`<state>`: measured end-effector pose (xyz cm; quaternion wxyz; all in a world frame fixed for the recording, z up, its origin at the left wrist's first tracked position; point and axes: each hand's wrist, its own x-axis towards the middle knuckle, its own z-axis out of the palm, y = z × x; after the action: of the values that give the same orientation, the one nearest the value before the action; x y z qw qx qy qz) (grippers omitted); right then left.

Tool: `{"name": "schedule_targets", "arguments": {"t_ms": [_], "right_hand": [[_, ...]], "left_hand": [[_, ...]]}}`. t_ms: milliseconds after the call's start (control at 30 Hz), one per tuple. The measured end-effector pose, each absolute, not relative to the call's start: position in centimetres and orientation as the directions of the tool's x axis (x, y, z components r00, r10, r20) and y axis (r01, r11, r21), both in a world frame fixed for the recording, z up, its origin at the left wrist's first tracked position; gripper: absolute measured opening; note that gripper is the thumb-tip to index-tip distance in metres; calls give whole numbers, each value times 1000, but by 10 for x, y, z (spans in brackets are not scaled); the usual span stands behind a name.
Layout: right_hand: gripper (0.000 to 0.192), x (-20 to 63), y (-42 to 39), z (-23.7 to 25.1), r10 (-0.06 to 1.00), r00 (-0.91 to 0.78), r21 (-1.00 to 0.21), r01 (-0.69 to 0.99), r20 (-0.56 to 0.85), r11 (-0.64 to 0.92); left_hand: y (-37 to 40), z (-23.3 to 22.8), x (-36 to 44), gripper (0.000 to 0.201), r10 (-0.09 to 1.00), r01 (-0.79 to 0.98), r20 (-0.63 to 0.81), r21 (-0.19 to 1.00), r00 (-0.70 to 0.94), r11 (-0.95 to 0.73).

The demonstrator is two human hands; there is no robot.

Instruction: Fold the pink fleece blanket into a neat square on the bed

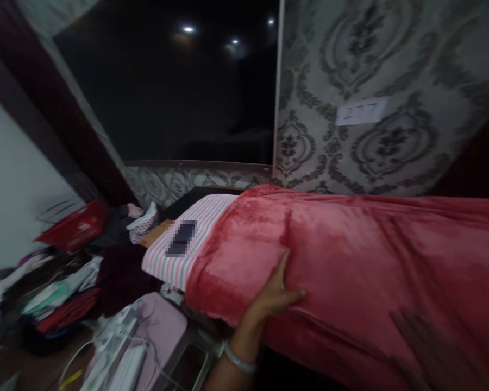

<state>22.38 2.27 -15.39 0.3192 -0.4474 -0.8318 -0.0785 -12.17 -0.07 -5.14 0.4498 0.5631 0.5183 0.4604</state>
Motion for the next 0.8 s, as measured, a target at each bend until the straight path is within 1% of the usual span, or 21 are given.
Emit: {"name": "schedule_targets", "arguments": {"t_ms": [33, 100, 167, 233, 300, 367, 500, 600, 667, 700, 733, 800], "right_hand": [[71, 220, 16, -141, 685, -424, -124, 792, 593, 598], [65, 205, 4, -114, 682, -436, -108, 793, 587, 599], [62, 183, -2, -89, 729, -411, -165, 801, 548, 576], [67, 153, -4, -70, 749, -431, -236, 765, 503, 599], [81, 123, -2, -59, 743, -489, -304, 699, 457, 647], [95, 98, 5, -53, 752, -493, -370, 664, 437, 650], [92, 80, 26, -50, 770, -434, -483, 605, 467, 634], [95, 88, 39, -40, 790, -397, -595, 520, 467, 613], [92, 94, 43, -30, 809, -350, -659, 468, 473, 588], [89, 96, 44, -25, 817, -322, -682, 449, 478, 577], [86, 98, 45, -20, 824, -295, -701, 434, 483, 566], [79, 99, 45, -12, 833, -248, -730, 403, 494, 553]], "left_hand": [[0, -50, -122, 115, 998, 128, 62, 990, 21, -64], [2, -46, -121, 113, 998, 21, 61, 998, -6, -61], [4, -39, -118, 112, 999, -80, 26, 996, -20, -27], [6, -29, -113, 111, 999, -145, -25, 989, -37, 19], [7, -19, -106, 108, 996, -170, -46, 985, -70, 34], [8, -10, -101, 106, 994, -164, -33, 986, -106, 15], [19, 0, -101, 99, 991, -140, -45, 990, -128, 27], [43, 1, -111, 91, 997, -173, -64, 983, -52, 54], [70, 4, -119, 94, 998, -130, -50, 990, 22, 53], [86, 6, -121, 96, 999, -67, -22, 997, 43, 25], [103, 8, -123, 95, 999, 22, 26, 999, 48, -27], [137, 13, -125, 83, 988, 236, 150, 960, 17, -150]]}}
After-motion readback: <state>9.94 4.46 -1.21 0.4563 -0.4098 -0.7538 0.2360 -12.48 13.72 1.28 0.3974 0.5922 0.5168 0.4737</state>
